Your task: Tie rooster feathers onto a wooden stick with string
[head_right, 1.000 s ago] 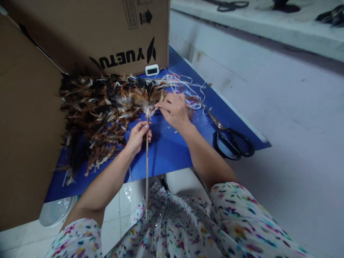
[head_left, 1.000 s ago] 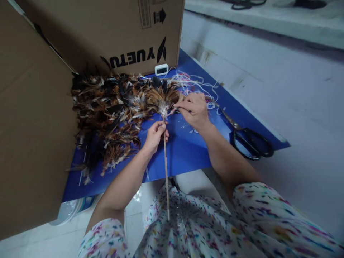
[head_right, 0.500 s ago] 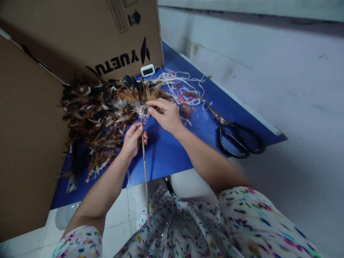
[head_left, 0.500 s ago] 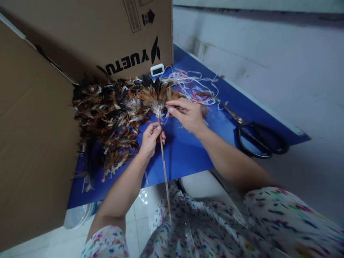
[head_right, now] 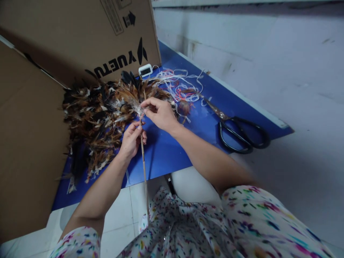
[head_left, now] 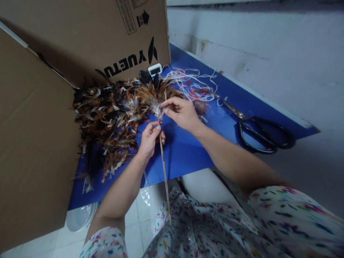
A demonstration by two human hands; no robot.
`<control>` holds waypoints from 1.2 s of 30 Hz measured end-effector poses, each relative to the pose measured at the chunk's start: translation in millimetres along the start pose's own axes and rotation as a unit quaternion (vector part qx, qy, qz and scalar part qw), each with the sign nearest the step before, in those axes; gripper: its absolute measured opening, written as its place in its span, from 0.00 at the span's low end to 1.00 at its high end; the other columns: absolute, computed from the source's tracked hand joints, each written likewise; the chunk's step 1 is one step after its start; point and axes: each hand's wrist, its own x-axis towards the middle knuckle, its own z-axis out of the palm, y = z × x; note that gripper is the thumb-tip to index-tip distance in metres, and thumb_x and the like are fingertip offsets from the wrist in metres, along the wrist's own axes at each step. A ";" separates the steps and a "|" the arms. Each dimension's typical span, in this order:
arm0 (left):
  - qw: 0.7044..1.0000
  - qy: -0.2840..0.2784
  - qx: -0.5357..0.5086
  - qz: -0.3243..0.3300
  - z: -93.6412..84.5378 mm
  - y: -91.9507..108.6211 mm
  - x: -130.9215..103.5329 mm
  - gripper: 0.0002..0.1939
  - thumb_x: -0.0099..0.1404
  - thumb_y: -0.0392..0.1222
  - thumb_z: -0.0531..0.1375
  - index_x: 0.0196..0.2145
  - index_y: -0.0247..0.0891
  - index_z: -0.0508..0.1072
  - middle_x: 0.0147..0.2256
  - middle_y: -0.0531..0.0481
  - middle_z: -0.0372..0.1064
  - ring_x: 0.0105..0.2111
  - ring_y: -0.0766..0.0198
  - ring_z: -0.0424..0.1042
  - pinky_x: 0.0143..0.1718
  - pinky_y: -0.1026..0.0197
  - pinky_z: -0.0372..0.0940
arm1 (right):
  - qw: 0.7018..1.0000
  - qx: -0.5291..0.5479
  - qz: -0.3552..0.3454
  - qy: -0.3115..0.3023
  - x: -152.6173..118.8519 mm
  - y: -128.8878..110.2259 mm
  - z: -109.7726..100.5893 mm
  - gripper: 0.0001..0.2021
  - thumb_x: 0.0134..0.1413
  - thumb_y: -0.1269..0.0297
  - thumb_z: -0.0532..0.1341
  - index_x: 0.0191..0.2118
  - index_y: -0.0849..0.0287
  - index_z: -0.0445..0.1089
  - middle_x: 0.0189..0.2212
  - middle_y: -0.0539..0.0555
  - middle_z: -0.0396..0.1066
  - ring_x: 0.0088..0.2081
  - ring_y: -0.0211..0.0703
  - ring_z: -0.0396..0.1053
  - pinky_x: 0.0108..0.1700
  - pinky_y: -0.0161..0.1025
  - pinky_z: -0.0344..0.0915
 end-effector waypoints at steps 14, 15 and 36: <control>0.999 -0.033 0.005 0.010 3.4 -0.9 -3.6 0.22 0.57 0.55 0.67 0.41 0.39 0.66 0.19 0.59 0.68 0.16 0.71 0.64 0.18 0.68 0.61 | 0.997 -0.047 -0.035 0.050 -1.8 7.7 7.2 0.22 0.48 0.68 0.62 0.51 0.55 0.61 0.30 0.46 0.69 0.30 0.38 0.69 0.36 0.38 0.67; 0.999 -0.033 0.007 0.010 3.4 -1.1 -3.6 0.22 0.58 0.55 0.66 0.41 0.39 0.66 0.19 0.59 0.68 0.16 0.71 0.65 0.18 0.68 0.61 | 0.998 -0.038 -0.026 0.052 -1.9 7.7 8.1 0.22 0.48 0.68 0.63 0.50 0.54 0.60 0.30 0.47 0.69 0.30 0.38 0.69 0.36 0.38 0.67; 1.000 -0.023 0.010 -0.002 4.6 0.7 -6.3 0.23 0.56 0.55 0.67 0.40 0.39 0.65 0.20 0.59 0.68 0.16 0.71 0.65 0.18 0.67 0.63 | 0.941 0.215 0.254 0.054 -0.7 -6.5 14.6 0.23 0.42 0.68 0.68 0.42 0.54 0.55 0.23 0.46 0.71 0.21 0.35 0.68 0.20 0.31 0.60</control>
